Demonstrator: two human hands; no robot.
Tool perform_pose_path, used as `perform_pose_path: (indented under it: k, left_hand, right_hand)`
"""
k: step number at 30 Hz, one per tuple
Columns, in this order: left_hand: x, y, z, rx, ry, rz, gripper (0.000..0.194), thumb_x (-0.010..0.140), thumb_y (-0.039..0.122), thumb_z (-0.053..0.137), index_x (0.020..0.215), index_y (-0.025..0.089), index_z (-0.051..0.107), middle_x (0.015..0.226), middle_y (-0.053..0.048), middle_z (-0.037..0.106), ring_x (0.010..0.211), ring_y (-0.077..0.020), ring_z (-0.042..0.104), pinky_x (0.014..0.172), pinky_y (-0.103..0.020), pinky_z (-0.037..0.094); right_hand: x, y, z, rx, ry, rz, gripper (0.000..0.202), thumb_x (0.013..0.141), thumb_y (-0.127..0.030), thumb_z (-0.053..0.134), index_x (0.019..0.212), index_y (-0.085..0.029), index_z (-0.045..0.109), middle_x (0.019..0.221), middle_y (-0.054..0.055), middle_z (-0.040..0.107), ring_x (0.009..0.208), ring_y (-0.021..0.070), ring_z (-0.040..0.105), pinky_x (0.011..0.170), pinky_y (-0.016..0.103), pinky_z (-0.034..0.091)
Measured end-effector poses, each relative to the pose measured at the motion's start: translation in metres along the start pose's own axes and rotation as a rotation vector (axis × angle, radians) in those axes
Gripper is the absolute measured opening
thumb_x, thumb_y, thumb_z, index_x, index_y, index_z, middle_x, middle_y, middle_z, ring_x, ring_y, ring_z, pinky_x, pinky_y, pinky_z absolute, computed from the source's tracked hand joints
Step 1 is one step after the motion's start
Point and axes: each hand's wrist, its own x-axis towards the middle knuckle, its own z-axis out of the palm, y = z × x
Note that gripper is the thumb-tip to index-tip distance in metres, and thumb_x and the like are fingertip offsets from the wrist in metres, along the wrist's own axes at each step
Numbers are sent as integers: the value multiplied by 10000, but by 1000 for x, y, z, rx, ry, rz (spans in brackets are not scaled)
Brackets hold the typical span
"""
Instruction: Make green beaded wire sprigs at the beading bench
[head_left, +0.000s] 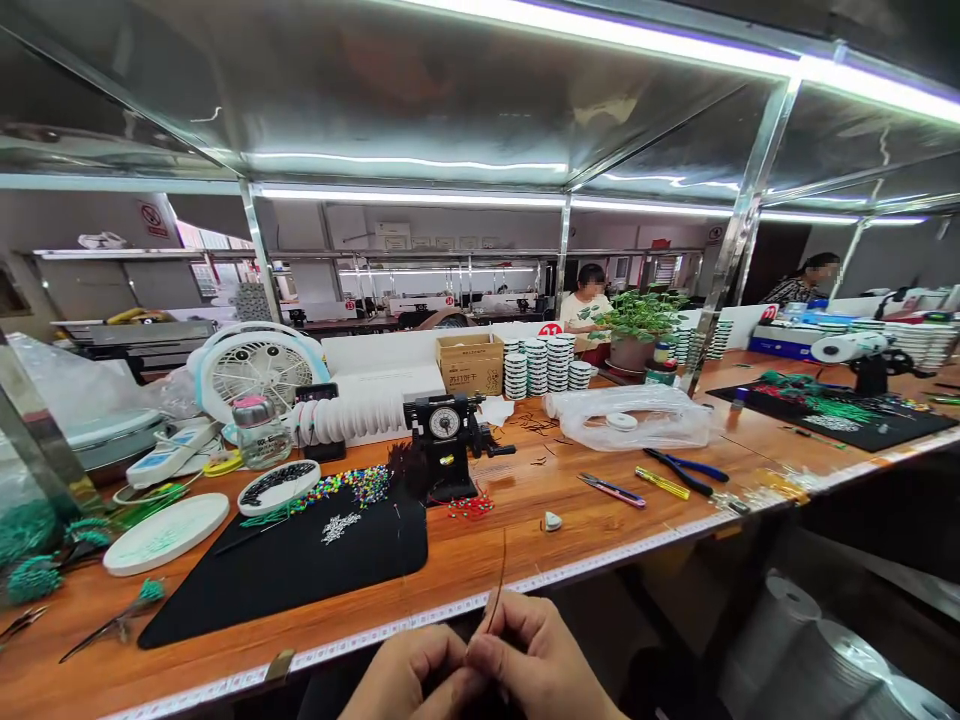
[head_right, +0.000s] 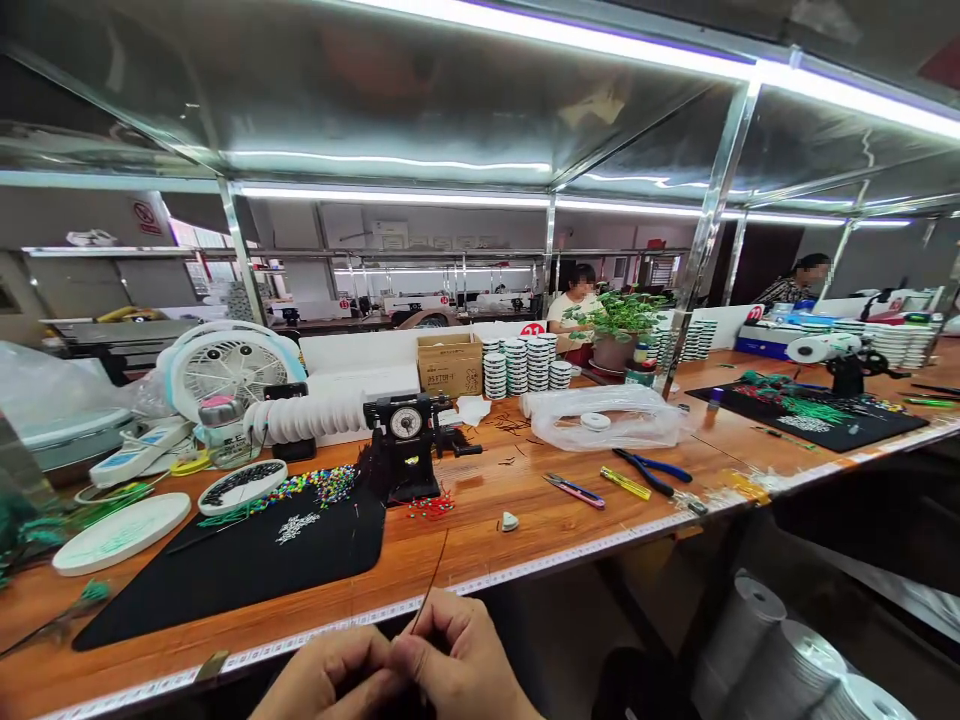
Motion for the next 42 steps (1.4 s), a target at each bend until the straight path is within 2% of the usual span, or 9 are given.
perform_pose_path:
  k: [2, 4, 8, 14, 24, 31, 34, 38, 42]
  left_hand:
    - [18, 9, -14, 105, 24, 17, 250, 776, 358, 577, 925, 161, 617, 672, -3, 611, 627, -158, 534, 571, -231, 378]
    - [42, 13, -31, 358, 152, 81, 294, 805, 329, 536, 1060, 185, 568, 700, 4, 610, 654, -167, 553, 611, -247, 387]
    - [87, 6, -55, 660, 278, 110, 201, 801, 239, 514, 975, 204, 610, 838, -37, 619, 773, -200, 569, 696, -287, 379]
    - [115, -5, -54, 751, 258, 96, 156, 787, 210, 524, 898, 223, 633, 911, -42, 589, 827, -204, 578, 724, -295, 391]
    - [101, -1, -59, 694, 270, 136, 156, 825, 198, 476, 832, 205, 631, 948, -36, 549, 862, -182, 554, 787, -276, 391]
    - [116, -8, -55, 510, 257, 114, 112, 752, 166, 554, 704, 198, 651, 845, -35, 559, 812, -196, 544, 777, -309, 373]
    - [109, -4, -54, 346, 264, 99, 85, 743, 183, 563, 680, 176, 619, 832, -41, 571, 824, -195, 542, 766, -303, 377]
    - [73, 8, -50, 49, 191, 26, 249, 846, 377, 445, 827, 152, 548, 792, -53, 627, 639, -150, 551, 577, -262, 398]
    - [33, 17, -43, -533, 71, -76, 258, 774, 347, 624, 886, 158, 489, 716, -21, 624, 605, -105, 547, 494, -186, 340]
  right_hand:
    - [-1, -7, -7, 55, 76, -24, 378, 738, -464, 660, 614, -143, 505, 562, -19, 477, 516, 76, 381, 511, 214, 302]
    - [-2, -9, -12, 95, 118, -7, 373, 758, -464, 643, 628, -148, 494, 558, -30, 455, 495, 67, 347, 488, 207, 276]
    - [-3, -2, -13, 67, 99, 37, 399, 732, -493, 656, 622, -156, 476, 493, -51, 413, 426, 51, 278, 424, 203, 207]
    - [-4, 5, -11, 54, 81, 35, 401, 721, -499, 661, 616, -149, 495, 494, -40, 442, 427, 54, 302, 425, 203, 211]
    - [1, -9, -7, 43, 113, 77, 419, 718, -525, 650, 627, -135, 529, 500, -24, 477, 440, 56, 322, 447, 202, 255]
    - [5, 6, -2, 34, 78, 53, 410, 716, -519, 656, 631, -149, 502, 481, -42, 445, 413, 53, 324, 422, 196, 249]
    - [5, 7, -3, 64, 81, 84, 436, 694, -549, 661, 620, -162, 475, 448, -64, 399, 384, 48, 303, 407, 194, 247]
    - [10, -7, -2, 46, 153, 88, 421, 708, -515, 667, 598, -149, 491, 477, -42, 447, 427, 56, 351, 437, 195, 271]
    - [21, -23, 5, 38, 168, 81, 393, 708, -478, 682, 584, -143, 516, 471, -37, 467, 439, 66, 390, 447, 200, 298]
